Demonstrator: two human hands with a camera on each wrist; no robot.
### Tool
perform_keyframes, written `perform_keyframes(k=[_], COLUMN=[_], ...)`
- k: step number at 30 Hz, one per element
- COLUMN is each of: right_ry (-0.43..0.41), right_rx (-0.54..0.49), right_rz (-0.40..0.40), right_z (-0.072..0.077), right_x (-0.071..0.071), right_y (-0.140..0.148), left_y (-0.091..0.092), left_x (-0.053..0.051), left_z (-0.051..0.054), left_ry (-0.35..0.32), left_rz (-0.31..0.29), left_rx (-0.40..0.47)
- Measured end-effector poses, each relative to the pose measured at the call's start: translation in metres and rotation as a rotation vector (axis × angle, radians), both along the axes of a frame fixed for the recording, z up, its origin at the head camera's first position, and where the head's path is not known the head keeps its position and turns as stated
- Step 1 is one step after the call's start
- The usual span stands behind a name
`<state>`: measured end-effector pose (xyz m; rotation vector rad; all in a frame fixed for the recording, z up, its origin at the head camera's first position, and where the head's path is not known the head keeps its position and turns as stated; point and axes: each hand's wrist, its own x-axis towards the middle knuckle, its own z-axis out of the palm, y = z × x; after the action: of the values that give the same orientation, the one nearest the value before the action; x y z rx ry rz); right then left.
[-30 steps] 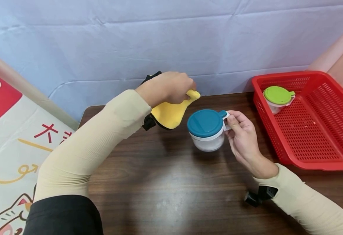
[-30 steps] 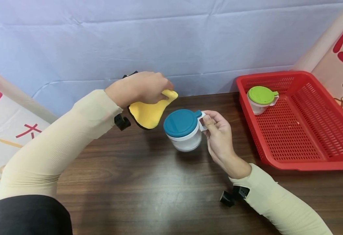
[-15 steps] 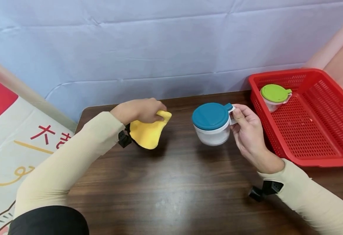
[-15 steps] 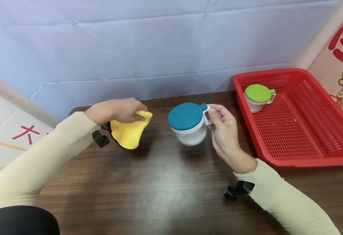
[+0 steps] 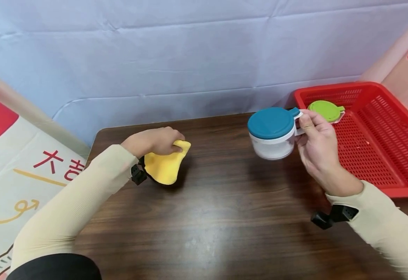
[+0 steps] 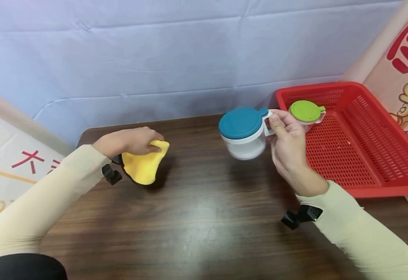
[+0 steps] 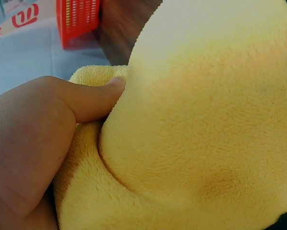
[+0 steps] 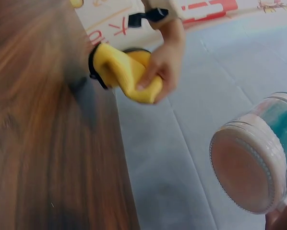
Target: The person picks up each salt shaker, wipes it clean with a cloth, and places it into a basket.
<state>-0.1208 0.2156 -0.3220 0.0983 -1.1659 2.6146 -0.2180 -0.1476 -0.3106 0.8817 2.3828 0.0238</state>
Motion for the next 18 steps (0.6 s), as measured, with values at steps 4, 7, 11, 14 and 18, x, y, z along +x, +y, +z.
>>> perform_keyframes(k=[4, 7, 11, 14, 18], right_ry=[0.019, 0.028, 0.042, 0.043, 0.040], right_rx=[0.003, 0.009, -0.002, -0.024, -0.046], right_rz=[0.010, 0.034, 0.053, 0.069, 0.087], right_z=[0.007, 0.012, 0.016, 0.020, 0.023], right_x=[-0.003, -0.004, -0.004, -0.005, -0.009], right_y=[0.015, 0.027, 0.044, 0.058, 0.075], left_y=[-0.011, -0.022, -0.035, -0.043, -0.051], left_x=[0.000, 0.001, 0.001, 0.001, 0.003], left_z=[-0.007, -0.013, -0.018, -0.021, -0.025], left_ry=[-0.030, -0.036, -0.032, -0.029, -0.033], left_rz=[0.020, 0.030, 0.046, 0.057, 0.070], left_rx=[0.028, 0.048, 0.069, 0.085, 0.099])
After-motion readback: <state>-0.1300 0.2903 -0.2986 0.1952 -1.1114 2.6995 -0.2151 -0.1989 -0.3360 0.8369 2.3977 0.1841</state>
